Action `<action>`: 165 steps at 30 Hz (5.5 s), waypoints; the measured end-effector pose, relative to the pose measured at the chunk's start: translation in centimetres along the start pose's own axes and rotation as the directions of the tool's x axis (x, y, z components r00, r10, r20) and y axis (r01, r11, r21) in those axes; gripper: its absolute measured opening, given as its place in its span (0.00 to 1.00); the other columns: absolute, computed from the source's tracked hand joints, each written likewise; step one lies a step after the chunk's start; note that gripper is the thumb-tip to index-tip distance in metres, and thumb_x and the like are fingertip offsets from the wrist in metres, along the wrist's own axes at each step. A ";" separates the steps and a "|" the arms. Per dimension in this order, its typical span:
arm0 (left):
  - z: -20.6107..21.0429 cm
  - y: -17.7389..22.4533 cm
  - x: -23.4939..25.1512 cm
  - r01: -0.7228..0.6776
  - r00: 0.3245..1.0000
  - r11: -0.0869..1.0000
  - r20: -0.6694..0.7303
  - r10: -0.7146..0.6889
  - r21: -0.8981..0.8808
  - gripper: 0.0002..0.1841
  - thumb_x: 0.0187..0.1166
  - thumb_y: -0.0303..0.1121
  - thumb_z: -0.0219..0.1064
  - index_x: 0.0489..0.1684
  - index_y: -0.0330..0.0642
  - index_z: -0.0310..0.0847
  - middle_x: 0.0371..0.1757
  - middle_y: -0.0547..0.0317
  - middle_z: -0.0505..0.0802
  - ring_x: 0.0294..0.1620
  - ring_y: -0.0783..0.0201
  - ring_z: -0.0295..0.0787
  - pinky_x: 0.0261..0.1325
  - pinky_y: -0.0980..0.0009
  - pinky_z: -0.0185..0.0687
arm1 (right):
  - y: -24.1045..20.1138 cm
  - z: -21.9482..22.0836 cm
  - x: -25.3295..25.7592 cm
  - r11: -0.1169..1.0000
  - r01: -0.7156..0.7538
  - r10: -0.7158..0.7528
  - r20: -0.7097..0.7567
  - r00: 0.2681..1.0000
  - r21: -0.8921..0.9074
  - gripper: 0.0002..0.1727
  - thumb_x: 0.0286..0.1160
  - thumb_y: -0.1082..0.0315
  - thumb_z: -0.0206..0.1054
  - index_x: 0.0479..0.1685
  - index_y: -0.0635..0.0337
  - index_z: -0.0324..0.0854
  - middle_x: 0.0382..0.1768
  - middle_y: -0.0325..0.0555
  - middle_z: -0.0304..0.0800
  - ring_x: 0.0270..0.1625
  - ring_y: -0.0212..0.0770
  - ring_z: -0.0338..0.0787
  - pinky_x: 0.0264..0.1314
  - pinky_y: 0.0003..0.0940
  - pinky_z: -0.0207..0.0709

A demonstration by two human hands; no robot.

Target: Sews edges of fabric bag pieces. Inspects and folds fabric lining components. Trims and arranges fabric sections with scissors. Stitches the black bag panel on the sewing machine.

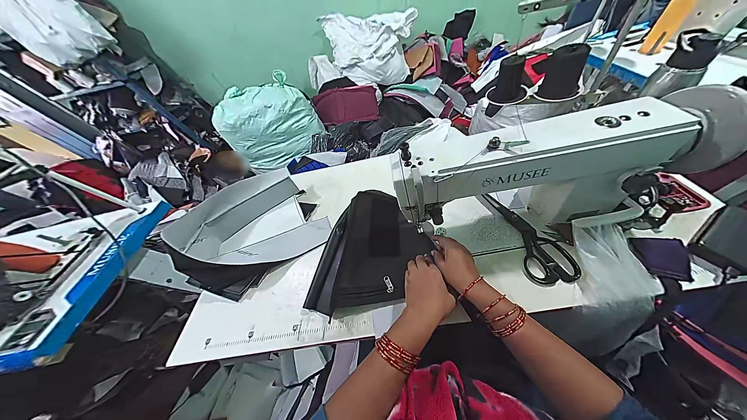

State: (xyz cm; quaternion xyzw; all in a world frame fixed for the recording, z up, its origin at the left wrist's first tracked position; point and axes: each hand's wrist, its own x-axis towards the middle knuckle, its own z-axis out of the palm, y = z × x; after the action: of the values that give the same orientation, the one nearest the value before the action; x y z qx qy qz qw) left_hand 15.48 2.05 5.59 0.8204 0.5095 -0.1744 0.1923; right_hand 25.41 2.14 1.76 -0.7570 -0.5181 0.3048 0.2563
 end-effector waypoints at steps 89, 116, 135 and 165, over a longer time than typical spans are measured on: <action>3.0 -6.0 0.8 -0.428 0.874 0.901 -0.284 0.394 -0.069 0.23 0.81 0.37 0.57 0.66 0.33 0.87 0.82 0.34 0.78 0.87 0.33 0.65 0.85 0.44 0.64 | 0.5 0.5 -3.2 0.997 0.050 -0.054 0.075 0.996 0.052 0.21 0.79 0.77 0.57 0.68 0.69 0.84 0.54 0.65 0.86 0.56 0.51 0.85 0.64 0.39 0.75; 1.6 -9.3 6.3 -0.727 0.610 0.685 -0.410 0.678 0.050 0.21 0.72 0.21 0.61 0.63 0.30 0.88 0.70 0.43 0.90 0.68 0.40 0.87 0.71 0.53 0.80 | -1.2 2.9 -4.5 0.912 0.164 -0.149 0.068 0.986 -0.377 0.14 0.75 0.86 0.56 0.50 0.81 0.86 0.65 0.75 0.79 0.62 0.62 0.88 0.61 0.43 0.84; 0.4 -10.1 9.2 -0.708 0.629 0.706 -0.438 0.642 0.020 0.20 0.76 0.26 0.60 0.65 0.29 0.86 0.66 0.36 0.89 0.76 0.38 0.81 0.83 0.47 0.70 | -1.7 3.0 -0.4 0.949 0.101 -0.114 -0.026 0.993 -0.297 0.19 0.81 0.82 0.54 0.67 0.77 0.81 0.61 0.71 0.81 0.60 0.59 0.88 0.65 0.41 0.82; 0.5 -9.0 2.2 -0.429 0.903 0.898 -0.001 0.431 -0.100 0.53 0.65 0.37 0.71 0.96 0.35 0.43 0.98 0.47 0.44 0.99 0.50 0.28 0.94 0.41 0.19 | 0.2 0.3 -2.7 0.999 0.000 0.003 0.090 0.996 -0.035 0.23 0.81 0.74 0.59 0.73 0.70 0.80 0.52 0.60 0.90 0.50 0.49 0.88 0.61 0.40 0.78</action>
State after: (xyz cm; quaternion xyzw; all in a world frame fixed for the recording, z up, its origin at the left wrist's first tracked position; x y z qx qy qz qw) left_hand 8.20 7.11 2.85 0.9003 0.3218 -0.1114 0.2712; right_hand 24.59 -0.40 1.95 -0.7473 -0.5338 0.3296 0.2190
